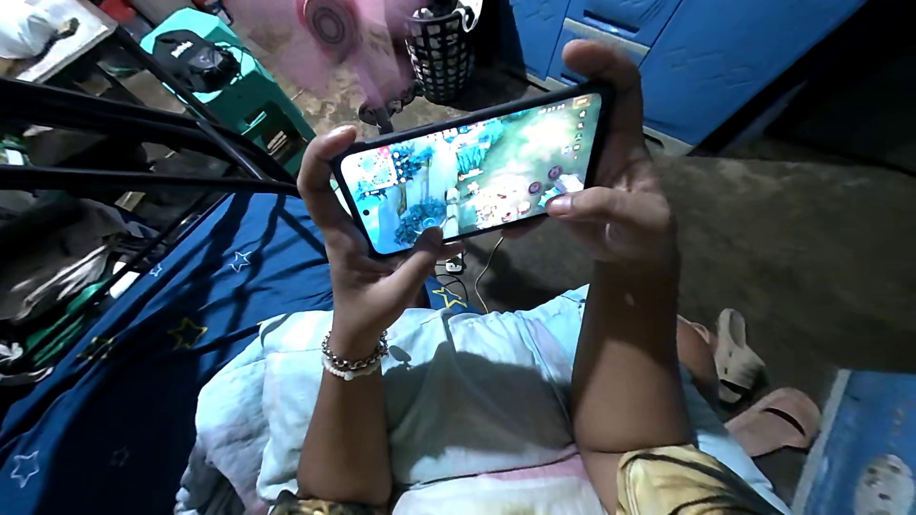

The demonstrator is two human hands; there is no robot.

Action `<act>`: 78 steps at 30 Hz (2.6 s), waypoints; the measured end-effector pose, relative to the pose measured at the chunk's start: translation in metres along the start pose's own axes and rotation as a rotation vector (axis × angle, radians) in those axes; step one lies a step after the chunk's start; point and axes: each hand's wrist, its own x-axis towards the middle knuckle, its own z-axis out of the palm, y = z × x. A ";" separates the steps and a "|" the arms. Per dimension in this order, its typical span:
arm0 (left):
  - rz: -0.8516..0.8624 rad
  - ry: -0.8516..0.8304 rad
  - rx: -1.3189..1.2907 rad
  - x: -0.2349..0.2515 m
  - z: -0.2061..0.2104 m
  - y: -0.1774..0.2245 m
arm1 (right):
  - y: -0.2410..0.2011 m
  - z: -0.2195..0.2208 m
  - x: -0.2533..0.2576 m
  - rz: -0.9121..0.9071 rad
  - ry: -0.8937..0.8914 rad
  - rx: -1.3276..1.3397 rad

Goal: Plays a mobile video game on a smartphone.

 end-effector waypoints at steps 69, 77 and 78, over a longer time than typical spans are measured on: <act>0.004 0.036 0.058 -0.001 0.003 -0.001 | 0.001 0.000 0.000 0.017 0.009 0.050; 0.007 0.034 0.062 -0.001 0.003 -0.001 | 0.000 0.000 0.000 0.023 -0.002 0.010; 0.004 0.039 0.058 -0.001 0.003 -0.001 | 0.000 0.000 0.000 0.023 -0.003 0.013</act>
